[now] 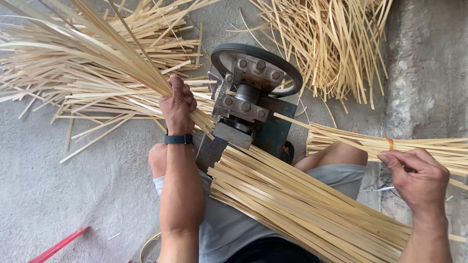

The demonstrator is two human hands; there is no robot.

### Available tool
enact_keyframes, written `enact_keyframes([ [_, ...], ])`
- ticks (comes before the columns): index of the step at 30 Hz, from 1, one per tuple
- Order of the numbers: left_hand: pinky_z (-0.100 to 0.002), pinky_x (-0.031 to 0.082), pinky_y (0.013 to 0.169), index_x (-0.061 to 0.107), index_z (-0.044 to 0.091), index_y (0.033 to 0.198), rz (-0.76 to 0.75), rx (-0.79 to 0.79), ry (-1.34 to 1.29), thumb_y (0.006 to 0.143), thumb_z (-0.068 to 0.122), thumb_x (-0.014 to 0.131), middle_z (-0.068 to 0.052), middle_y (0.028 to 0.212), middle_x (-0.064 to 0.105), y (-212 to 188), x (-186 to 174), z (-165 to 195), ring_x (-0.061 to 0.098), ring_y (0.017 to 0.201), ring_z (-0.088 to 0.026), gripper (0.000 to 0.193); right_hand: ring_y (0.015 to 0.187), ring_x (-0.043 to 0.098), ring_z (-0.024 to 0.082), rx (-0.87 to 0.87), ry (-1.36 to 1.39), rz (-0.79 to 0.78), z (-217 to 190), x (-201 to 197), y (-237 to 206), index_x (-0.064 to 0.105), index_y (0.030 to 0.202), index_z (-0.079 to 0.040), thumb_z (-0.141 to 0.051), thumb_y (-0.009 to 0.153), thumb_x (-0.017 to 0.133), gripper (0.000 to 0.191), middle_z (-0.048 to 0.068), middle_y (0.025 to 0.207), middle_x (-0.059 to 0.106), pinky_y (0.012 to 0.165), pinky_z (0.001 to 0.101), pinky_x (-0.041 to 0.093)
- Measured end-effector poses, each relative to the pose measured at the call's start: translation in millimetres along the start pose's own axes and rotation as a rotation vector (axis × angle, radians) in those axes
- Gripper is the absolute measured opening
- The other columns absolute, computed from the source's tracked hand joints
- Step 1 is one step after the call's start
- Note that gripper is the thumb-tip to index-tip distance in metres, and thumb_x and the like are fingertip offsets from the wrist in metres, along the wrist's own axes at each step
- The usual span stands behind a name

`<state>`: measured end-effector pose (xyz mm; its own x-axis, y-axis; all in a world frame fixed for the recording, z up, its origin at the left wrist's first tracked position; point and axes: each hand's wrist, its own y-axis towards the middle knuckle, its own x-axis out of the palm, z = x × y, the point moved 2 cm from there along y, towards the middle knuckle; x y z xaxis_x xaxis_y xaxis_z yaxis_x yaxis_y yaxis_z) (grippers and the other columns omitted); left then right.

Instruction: The person sits on the floor operating a hand-cranked bamboo-splitting machine, feeding bundles of thin bamboo strips through the machine's rollers one bundle at a time and guiding the strips as they pass through, with processed strips accumulating on their lap and around the machine.

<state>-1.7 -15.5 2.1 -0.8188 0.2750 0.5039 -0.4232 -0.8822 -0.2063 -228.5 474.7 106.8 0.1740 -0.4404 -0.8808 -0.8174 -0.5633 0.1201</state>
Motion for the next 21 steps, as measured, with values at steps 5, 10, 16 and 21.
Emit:
enact_keyframes([
  [5,-0.020,0.043,0.046,0.060,0.006,0.112,-0.037,-0.003,-0.001,0.091,0.039,0.079,-0.003,0.086,0.065,2.2,-2.4,-6.5,0.053,0.060,-0.006,0.043,0.071,0.066,0.014,-0.128,-0.142,-0.013,-28.8,36.9,17.0,0.082,0.104,-0.012,-0.024,0.096,0.081,0.015,0.005,0.088,0.073,0.064,0.0295,0.054],
  [10,-0.020,0.042,0.048,0.058,0.003,0.127,-0.090,0.000,0.031,0.092,0.030,0.081,-0.011,0.102,0.073,4.5,-1.7,-9.1,0.052,0.060,-0.005,0.050,0.084,0.071,0.018,-0.399,-0.100,-0.062,-79.4,75.2,31.6,0.078,0.112,-0.008,-0.028,0.097,0.074,0.026,0.009,0.094,0.075,0.071,0.0310,0.060],
  [16,-0.020,0.039,0.044,0.062,0.004,0.120,-0.065,-0.045,-0.029,0.096,0.031,0.074,-0.013,0.100,0.076,1.9,5.5,-7.6,0.046,0.053,-0.004,0.038,0.073,0.073,0.021,-0.207,-0.197,-0.183,-80.7,72.7,38.8,0.078,0.110,-0.004,-0.034,0.092,0.075,0.036,0.011,0.091,0.076,0.065,0.0366,0.059],
  [21,-0.021,0.035,0.041,0.068,0.006,0.103,-0.065,-0.058,-0.049,0.101,0.029,0.070,-0.011,0.089,0.074,0.6,12.0,-4.4,0.043,0.050,-0.005,0.024,0.075,0.072,0.020,-0.008,-0.096,-0.270,-46.2,90.3,16.6,0.073,0.116,-0.001,-0.030,0.092,0.071,0.037,0.012,0.096,0.076,0.063,0.0346,0.060],
])
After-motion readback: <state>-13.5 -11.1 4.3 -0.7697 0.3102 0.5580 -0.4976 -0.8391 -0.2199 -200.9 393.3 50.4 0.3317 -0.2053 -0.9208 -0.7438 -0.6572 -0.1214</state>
